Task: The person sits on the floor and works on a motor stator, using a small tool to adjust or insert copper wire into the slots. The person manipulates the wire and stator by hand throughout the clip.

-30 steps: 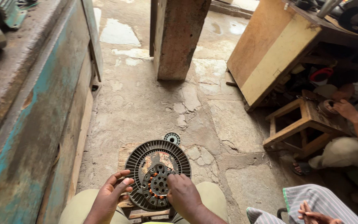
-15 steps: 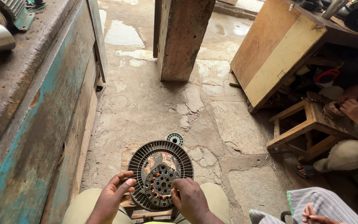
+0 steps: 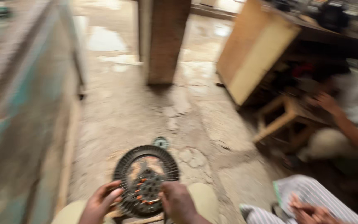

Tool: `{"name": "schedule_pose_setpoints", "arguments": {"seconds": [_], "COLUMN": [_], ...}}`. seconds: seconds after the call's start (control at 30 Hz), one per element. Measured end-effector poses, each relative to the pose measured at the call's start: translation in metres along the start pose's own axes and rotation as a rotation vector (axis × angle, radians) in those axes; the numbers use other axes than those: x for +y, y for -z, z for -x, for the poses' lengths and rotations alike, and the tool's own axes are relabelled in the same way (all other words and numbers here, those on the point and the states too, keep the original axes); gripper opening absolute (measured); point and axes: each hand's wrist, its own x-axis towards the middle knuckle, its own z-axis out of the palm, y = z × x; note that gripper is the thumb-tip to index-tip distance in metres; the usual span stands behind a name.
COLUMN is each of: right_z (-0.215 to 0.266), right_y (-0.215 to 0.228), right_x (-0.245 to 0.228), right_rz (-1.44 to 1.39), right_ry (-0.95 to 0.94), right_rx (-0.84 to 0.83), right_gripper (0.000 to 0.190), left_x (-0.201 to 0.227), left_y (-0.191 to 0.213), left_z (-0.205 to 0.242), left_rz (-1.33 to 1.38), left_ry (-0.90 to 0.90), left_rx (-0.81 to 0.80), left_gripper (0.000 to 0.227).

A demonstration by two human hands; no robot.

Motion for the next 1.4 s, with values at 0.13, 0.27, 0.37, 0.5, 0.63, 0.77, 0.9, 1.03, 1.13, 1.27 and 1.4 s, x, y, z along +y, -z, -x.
{"name": "schedule_pose_setpoints", "arguments": {"seconds": [0.13, 0.27, 0.37, 0.5, 0.63, 0.77, 0.9, 1.03, 1.13, 1.27, 1.4], "right_z": [-0.001, 0.0, 0.002, 0.007, 0.009, 0.008, 0.008, 0.004, 0.007, 0.006, 0.002], "right_y": [0.004, -0.002, -0.009, -0.016, -0.024, -0.032, -0.041, -0.047, -0.044, -0.031, -0.019], "right_x": [0.0, 0.007, 0.016, 0.03, 0.039, 0.049, 0.058, 0.062, 0.062, 0.056, 0.046], "right_rz": [0.008, 0.097, 0.042, -0.093, -0.142, -0.163, -0.162, -0.168, -0.158, -0.134, -0.08], "right_ry": [0.176, 0.187, 0.196, 0.117, 0.174, 0.144, 0.217, 0.242, 0.238, 0.221, 0.288], "right_rx": [0.039, -0.075, -0.032, -0.009, 0.045, -0.006, 0.004, 0.004, 0.007, 0.035, 0.107], "right_gripper": [0.021, 0.018, 0.019, 0.026, 0.027, 0.027, 0.017, 0.014, 0.016, 0.017, 0.022], "left_x": [-0.043, -0.072, -0.075, -0.073, -0.072, -0.076, -0.077, -0.072, -0.077, -0.075, -0.071], "left_y": [0.012, 0.012, 0.008, -0.007, -0.022, -0.042, -0.051, -0.053, -0.054, -0.053, -0.052], "left_z": [-0.043, -0.078, -0.089, -0.101, -0.105, -0.106, -0.105, -0.11, -0.107, -0.101, -0.086], "left_rz": [-0.047, -0.12, -0.153, -0.227, -1.01, -1.217, -1.283, -1.316, -1.316, -1.313, -1.299], "left_ry": [-0.047, -0.076, -0.09, -0.083, -0.74, -0.895, -0.941, -0.98, -0.996, -1.028, -1.071], "left_rx": [0.096, 0.138, 0.133, -0.048, -0.215, -0.22, -0.213, -0.219, -0.212, -0.197, -0.157], "left_gripper": [0.053, 0.048, 0.044, 0.051, 0.049, 0.049, 0.048, 0.048, 0.047, 0.047, 0.047]}}
